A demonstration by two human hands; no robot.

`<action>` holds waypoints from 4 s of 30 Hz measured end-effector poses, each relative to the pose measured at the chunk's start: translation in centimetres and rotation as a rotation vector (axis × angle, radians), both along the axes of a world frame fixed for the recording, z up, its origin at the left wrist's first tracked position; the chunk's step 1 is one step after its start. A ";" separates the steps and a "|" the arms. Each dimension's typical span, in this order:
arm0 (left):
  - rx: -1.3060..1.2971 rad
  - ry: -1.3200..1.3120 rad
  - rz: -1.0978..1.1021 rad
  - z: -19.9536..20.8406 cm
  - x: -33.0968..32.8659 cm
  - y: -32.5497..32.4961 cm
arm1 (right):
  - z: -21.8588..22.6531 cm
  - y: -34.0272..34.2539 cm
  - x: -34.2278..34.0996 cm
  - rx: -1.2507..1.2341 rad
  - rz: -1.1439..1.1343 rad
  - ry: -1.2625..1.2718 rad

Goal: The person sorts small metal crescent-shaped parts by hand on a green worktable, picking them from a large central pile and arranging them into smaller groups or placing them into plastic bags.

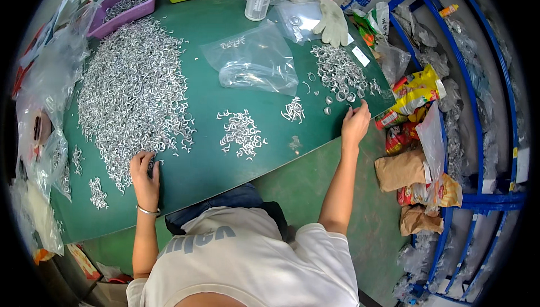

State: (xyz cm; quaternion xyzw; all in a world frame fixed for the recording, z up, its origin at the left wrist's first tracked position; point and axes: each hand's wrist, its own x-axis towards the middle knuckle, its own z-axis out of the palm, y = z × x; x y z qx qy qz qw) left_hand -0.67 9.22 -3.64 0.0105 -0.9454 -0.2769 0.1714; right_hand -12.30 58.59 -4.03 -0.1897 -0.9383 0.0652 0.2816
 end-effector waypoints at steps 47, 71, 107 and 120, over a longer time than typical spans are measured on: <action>-0.086 -0.035 0.036 -0.5 -0.5 0.6 | -2.2 -6.5 -18.4 0.082 0.357 -0.180; 0.620 -0.041 0.223 0.1 1.1 -1.5 | 0.4 -36.2 1.1 -0.177 1.416 -0.184; 1.385 -0.277 0.180 -0.1 4.3 -3.3 | 1.9 -35.5 3.1 -1.136 1.138 -0.623; 1.563 -0.182 0.053 0.7 4.1 -0.6 | 2.1 -36.1 5.9 -1.757 1.014 -0.917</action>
